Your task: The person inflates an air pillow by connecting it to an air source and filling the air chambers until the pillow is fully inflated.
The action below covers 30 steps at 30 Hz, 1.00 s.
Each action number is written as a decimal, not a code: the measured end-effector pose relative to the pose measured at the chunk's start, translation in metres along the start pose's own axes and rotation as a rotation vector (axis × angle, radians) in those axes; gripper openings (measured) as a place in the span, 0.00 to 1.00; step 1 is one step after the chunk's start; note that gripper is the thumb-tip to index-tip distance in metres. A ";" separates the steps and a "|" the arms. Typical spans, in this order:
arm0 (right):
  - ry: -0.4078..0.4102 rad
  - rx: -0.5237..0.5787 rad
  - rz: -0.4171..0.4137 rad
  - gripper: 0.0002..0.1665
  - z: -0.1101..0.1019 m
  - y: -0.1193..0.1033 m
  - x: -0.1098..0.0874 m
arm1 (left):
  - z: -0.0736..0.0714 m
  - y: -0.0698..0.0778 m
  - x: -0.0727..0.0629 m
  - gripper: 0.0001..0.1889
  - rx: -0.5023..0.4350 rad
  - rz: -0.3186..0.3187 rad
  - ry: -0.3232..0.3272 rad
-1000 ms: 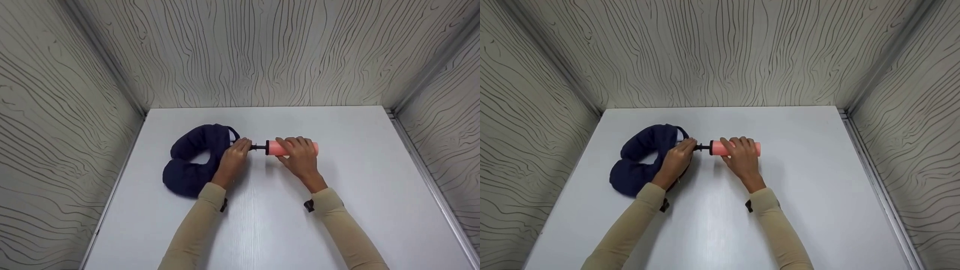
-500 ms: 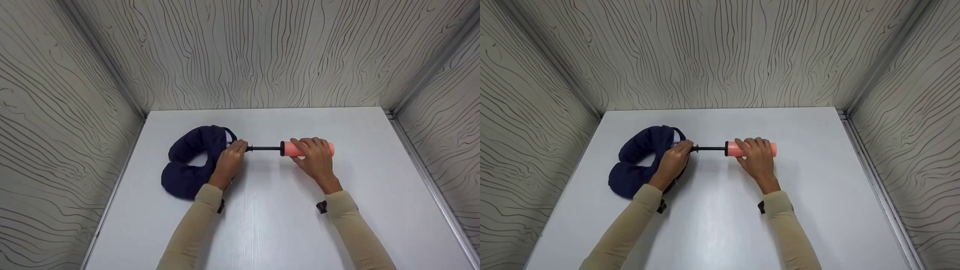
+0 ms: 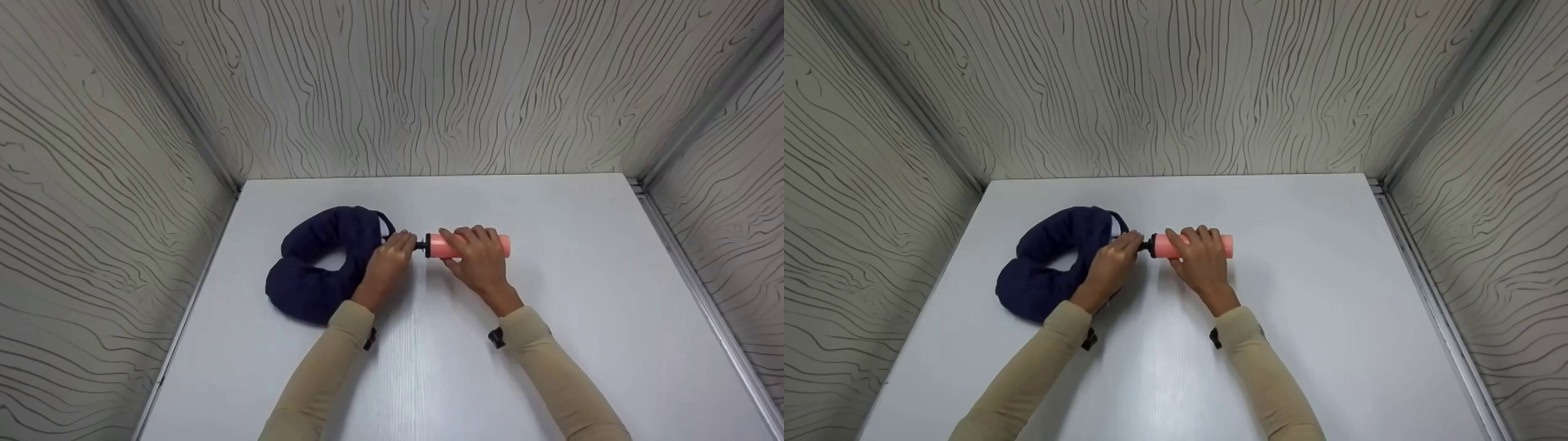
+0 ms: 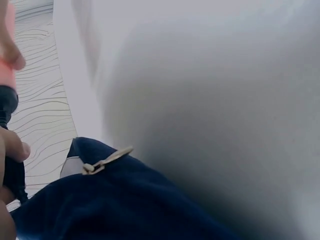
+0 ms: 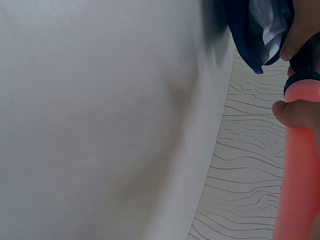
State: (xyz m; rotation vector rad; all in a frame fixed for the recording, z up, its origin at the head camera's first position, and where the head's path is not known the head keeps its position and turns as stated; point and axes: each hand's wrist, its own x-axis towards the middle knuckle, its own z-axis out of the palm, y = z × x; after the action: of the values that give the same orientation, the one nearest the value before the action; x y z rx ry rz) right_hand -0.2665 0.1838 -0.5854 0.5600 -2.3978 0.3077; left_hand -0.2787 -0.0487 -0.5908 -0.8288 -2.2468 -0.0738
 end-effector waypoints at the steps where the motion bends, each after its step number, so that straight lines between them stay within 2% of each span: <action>1: 0.002 -0.003 -0.009 0.39 0.001 -0.001 0.001 | 0.000 0.000 0.000 0.15 -0.003 -0.001 -0.002; 11: 0.017 0.000 -0.024 0.39 -0.003 0.008 0.003 | 0.000 -0.010 -0.002 0.15 -0.103 -0.025 0.053; 19: 0.005 0.015 0.018 0.40 -0.012 0.027 -0.006 | -0.001 -0.019 -0.005 0.14 -0.091 -0.021 0.077; 26: 0.023 0.019 0.075 0.41 -0.023 0.044 -0.014 | -0.002 -0.022 -0.006 0.13 -0.111 -0.052 0.052; 30: 0.026 0.031 0.088 0.41 -0.022 0.042 -0.015 | -0.003 -0.019 -0.006 0.13 -0.086 -0.038 0.037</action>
State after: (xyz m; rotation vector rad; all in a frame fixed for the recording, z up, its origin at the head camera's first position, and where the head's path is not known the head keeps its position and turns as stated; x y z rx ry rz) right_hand -0.2636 0.2329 -0.5817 0.4626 -2.4002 0.3891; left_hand -0.2850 -0.0677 -0.5887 -0.8235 -2.2383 -0.2031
